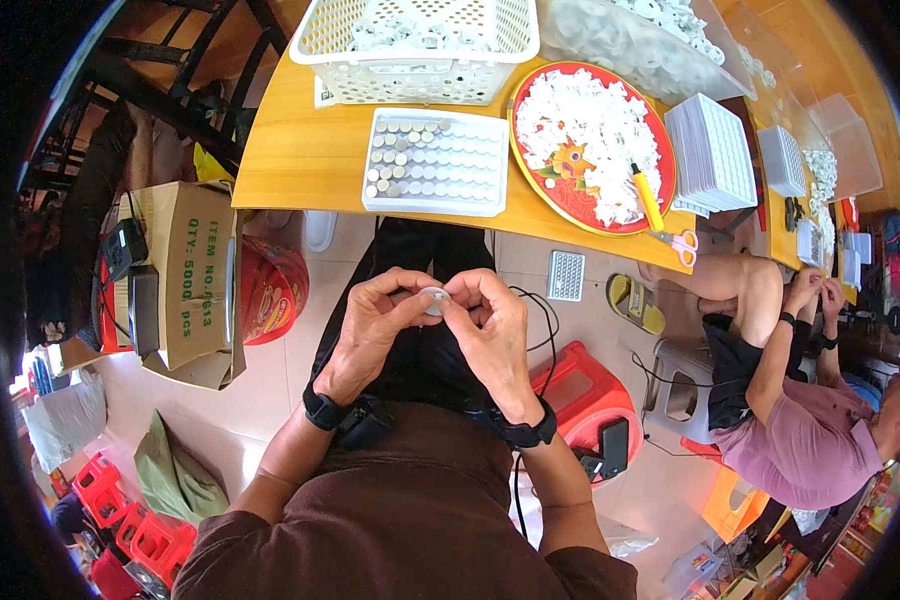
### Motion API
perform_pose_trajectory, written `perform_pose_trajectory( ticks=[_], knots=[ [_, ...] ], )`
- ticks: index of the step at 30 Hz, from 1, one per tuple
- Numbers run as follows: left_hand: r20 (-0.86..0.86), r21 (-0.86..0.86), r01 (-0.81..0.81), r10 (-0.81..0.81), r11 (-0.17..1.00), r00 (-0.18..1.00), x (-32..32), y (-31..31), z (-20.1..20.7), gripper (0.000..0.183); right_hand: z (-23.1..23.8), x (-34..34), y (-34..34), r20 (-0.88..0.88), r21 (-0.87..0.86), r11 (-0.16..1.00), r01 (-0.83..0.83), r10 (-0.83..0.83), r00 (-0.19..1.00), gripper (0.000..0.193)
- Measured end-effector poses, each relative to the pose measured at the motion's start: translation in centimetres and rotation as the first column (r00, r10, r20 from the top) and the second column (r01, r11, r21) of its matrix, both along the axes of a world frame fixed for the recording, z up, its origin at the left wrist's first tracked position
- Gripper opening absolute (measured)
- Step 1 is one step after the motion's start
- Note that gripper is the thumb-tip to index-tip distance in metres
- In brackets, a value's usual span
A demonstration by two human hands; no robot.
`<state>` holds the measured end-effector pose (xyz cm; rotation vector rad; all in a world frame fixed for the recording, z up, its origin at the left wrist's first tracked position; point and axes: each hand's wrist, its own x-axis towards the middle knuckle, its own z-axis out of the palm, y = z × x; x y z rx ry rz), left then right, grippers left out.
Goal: Assembling small LED components into white plastic housings at a workshop table.
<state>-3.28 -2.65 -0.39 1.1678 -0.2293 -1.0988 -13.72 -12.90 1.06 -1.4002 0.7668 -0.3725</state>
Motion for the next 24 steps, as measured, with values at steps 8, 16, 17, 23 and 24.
perform_pose_trajectory(
  ticks=[8,16,17,23,24],
  knots=[
    [0.109,-0.032,-0.028,0.031,0.999,0.994,-0.2,0.3,-0.7,0.011,-0.6,0.2,0.4,0.060,0.132,0.991,0.028,-0.037,0.998,0.006],
    [0.017,0.068,-0.015,0.014,0.998,1.000,0.2,0.3,0.0,0.011,-0.8,0.4,1.2,-0.022,-0.050,0.997,0.064,-0.065,0.998,0.006],
    [-0.045,0.102,0.011,-0.006,0.995,0.999,0.3,0.4,0.1,0.011,-0.6,0.3,1.3,0.015,0.012,0.997,0.076,-0.076,0.997,0.006],
    [0.042,0.056,0.037,-0.039,0.998,0.998,0.1,0.2,0.0,0.017,-0.5,-0.5,1.1,0.053,0.029,0.994,0.107,-0.108,0.993,0.014],
    [0.042,0.055,0.038,-0.040,0.998,0.998,0.1,0.2,0.0,0.017,-0.3,-0.6,0.9,0.045,0.024,0.993,0.116,-0.117,0.992,0.016]
  ],
)
